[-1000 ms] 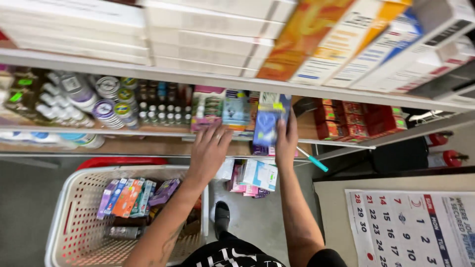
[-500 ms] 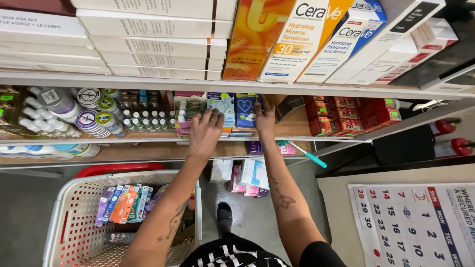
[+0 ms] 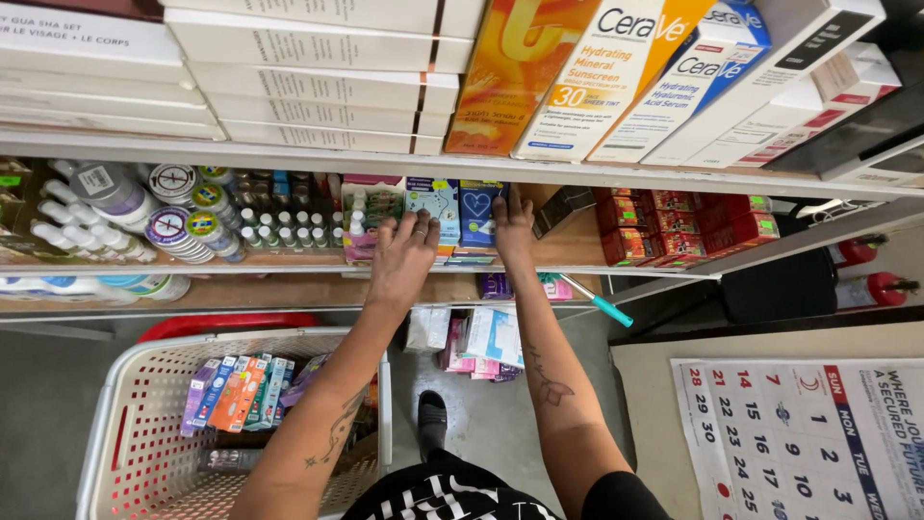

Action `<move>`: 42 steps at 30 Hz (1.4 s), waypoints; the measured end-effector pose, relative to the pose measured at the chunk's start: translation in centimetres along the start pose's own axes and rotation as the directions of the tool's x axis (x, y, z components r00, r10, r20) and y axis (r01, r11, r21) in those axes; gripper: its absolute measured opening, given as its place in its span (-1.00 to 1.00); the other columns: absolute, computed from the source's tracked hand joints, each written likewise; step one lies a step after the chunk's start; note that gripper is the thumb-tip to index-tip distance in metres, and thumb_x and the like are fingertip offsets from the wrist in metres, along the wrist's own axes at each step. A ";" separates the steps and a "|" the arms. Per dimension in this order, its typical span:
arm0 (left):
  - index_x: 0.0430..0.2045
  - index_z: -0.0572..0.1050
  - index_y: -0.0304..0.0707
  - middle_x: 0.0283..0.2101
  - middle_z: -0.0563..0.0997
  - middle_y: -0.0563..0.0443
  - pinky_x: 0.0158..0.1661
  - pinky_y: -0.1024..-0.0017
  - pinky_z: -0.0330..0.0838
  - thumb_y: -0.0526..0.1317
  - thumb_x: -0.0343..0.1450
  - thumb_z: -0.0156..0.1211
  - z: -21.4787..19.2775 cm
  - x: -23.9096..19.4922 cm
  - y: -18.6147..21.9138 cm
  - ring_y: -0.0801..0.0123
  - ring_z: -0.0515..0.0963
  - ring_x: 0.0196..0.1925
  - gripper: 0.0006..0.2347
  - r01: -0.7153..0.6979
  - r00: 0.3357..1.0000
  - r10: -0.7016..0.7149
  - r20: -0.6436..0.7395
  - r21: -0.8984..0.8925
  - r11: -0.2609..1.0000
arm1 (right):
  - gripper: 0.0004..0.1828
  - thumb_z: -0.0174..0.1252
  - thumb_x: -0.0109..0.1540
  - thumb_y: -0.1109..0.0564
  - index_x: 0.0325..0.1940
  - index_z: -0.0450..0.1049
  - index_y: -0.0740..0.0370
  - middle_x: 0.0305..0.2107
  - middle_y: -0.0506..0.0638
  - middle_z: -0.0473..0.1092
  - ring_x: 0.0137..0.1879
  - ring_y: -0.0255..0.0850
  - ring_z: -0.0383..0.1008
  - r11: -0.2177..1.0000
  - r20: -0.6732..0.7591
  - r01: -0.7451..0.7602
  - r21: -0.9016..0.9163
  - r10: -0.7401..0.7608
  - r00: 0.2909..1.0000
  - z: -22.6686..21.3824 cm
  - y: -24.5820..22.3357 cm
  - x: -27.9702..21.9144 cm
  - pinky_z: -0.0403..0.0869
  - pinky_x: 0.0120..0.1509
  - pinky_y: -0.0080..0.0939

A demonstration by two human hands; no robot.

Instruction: Organizing, dusting, and stocking products on retail shelves.

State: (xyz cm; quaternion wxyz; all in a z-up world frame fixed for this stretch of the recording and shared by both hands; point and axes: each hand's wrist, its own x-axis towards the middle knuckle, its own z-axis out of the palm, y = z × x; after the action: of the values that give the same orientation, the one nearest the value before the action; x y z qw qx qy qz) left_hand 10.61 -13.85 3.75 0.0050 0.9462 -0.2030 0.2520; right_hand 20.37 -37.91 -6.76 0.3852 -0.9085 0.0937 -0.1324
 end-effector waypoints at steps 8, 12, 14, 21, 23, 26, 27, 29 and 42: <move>0.02 0.59 -0.23 0.15 0.61 0.00 0.19 0.24 0.17 -0.31 0.31 0.27 -0.3 -0.4 -0.4 0.33 0.44 0.22 -0.64 -0.002 1.000 0.002 -0.016 -0.010 1.000 | -0.29 -0.16 0.41 -0.34 0.56 0.12 -0.01 0.47 0.43 -0.04 0.59 0.35 -0.18 0.992 0.084 -0.095 0.084 0.088 0.993 -0.6 -0.4 0.2 0.01 0.58 0.14; -0.07 0.62 -0.18 0.09 0.65 0.07 0.12 0.23 0.22 -0.26 0.30 0.30 -3.2 -2.7 -2.4 0.36 0.48 0.15 -0.69 -0.053 0.970 0.025 -0.241 -0.110 0.992 | -0.13 -0.04 0.41 -0.34 0.53 0.00 0.37 0.47 0.35 0.04 0.58 0.14 0.02 0.948 -0.016 -0.096 0.303 0.105 0.994 -1.6 2.8 0.6 0.04 0.61 0.02; -0.37 0.58 -0.19 -0.24 0.61 0.06 0.06 0.09 0.36 -0.10 0.45 0.42 -4.4 -6.0 -3.9 0.23 0.53 -0.05 -0.81 -0.138 0.940 0.003 -0.341 -0.371 0.918 | -0.33 -0.07 0.51 -0.17 0.48 0.17 0.44 0.36 0.34 0.20 0.47 0.12 0.20 0.963 -0.237 0.156 0.221 -0.102 0.966 -4.3 0.9 -1.5 0.15 0.58 0.04; -0.26 0.50 -0.25 -0.23 0.65 -0.09 -0.12 0.08 0.43 -0.30 0.59 0.10 -1.3 -26.3 -13.3 0.00 0.62 -0.18 -0.93 0.431 0.802 -0.589 -0.095 -0.591 0.682 | -0.57 -0.10 0.55 0.03 0.36 0.35 0.40 -0.02 0.10 0.37 0.10 -0.13 0.37 0.864 -0.134 0.323 0.386 -0.294 0.946 -0.9 -10.9 -19.2 0.41 0.31 -0.08; -0.18 0.54 -0.28 -0.40 0.59 -0.26 -0.36 0.01 0.42 -0.20 0.60 0.06 -1.4 -31.4 -14.7 -0.12 0.60 -0.38 -0.85 0.745 0.551 -0.826 0.115 -0.514 0.425 | -0.79 -0.09 0.40 0.22 0.09 0.36 0.30 -0.02 0.10 0.36 0.00 -0.18 0.37 0.850 0.289 0.285 0.443 -0.436 0.852 5.1 -6.7 -23.0 0.40 0.12 -0.18; -0.32 0.51 -0.15 -0.45 0.63 -0.29 -0.31 -0.04 0.45 -0.01 0.62 0.00 4.1 -40.4 -15.2 -0.16 0.62 -0.39 -0.73 0.942 0.331 -0.850 0.409 -0.094 0.321 | -0.61 0.07 0.36 0.05 0.26 0.44 0.17 0.11 0.09 0.44 -0.05 -0.13 0.49 0.904 0.764 0.007 0.427 -0.365 0.532 16.3 -5.1 -30.1 0.57 -0.04 -0.14; -0.32 0.51 -0.15 -0.45 0.63 -0.29 -0.31 -0.04 0.45 -0.01 0.62 0.00 7.5 -43.4 -14.6 -0.16 0.62 -0.39 -0.73 0.948 0.315 -0.856 0.410 -0.087 0.307 | -0.61 0.07 0.36 0.05 0.26 0.44 0.17 0.11 0.09 0.44 -0.05 -0.13 0.49 0.905 0.773 0.005 0.424 -0.365 0.518 19.3 -3.5 -31.9 0.57 -0.04 -0.14; -0.13 0.40 -0.27 -0.37 0.62 -0.38 -0.30 -0.14 0.45 -0.16 0.58 -0.10 14.3 -49.1 -13.5 -0.27 0.63 -0.33 -0.81 0.946 0.308 -0.811 0.498 -0.066 0.319 | -0.56 0.12 0.41 -0.02 0.36 0.41 0.11 0.03 0.14 0.50 0.00 -0.12 0.51 0.956 0.903 0.213 0.203 -0.267 0.336 25.3 -0.4 -35.3 0.47 0.07 -0.15; -0.04 0.49 -0.11 -0.11 0.65 -0.24 -0.07 0.07 0.49 -0.17 0.49 0.10 12.6 -53.5 -10.9 -0.16 0.62 -0.07 -0.81 0.958 0.284 -0.480 0.830 -0.271 0.098 | -0.68 0.21 0.33 0.23 0.18 0.54 0.17 -0.25 0.04 0.52 -0.35 -0.17 0.44 0.487 0.836 -0.868 0.094 0.434 0.335 40.7 7.5 -40.6 0.41 -0.38 -0.19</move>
State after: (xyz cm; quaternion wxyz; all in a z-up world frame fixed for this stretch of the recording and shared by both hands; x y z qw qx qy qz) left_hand -21.51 15.14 -31.85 0.4733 0.8235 0.2520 -0.1853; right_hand -5.92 -4.51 -46.22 0.6405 -0.6035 0.2695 0.3909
